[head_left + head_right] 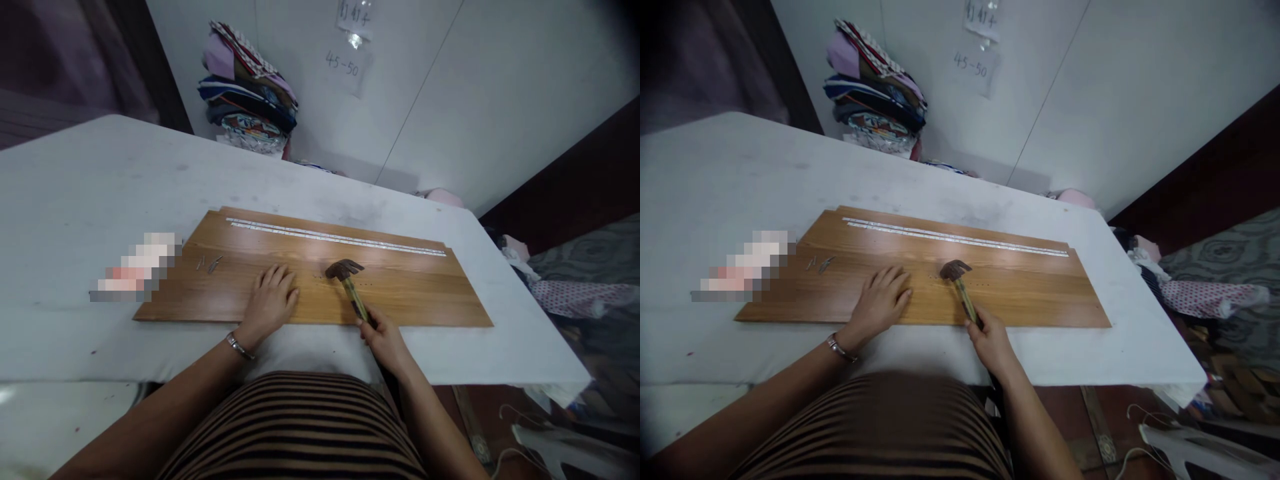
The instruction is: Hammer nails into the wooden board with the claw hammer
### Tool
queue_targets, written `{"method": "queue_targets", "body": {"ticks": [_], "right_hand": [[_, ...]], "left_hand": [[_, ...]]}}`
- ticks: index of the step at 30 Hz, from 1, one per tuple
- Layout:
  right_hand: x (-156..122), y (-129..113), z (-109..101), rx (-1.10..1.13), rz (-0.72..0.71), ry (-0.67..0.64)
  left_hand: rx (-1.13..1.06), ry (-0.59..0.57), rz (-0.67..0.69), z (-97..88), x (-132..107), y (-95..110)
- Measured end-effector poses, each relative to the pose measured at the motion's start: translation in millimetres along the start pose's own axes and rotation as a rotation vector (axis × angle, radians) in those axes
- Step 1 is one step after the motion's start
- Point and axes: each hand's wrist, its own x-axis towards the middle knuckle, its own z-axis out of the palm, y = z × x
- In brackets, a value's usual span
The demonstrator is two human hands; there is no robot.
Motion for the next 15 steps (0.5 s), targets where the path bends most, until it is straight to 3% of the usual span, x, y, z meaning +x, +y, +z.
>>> {"method": "queue_targets", "body": {"ticks": [15], "right_hand": [[2.0,5.6,2.0,-0.021,-0.004,-0.026]], "left_hand": [[0.023,-0.017,-0.004,-0.9,-0.1,1.0]]}}
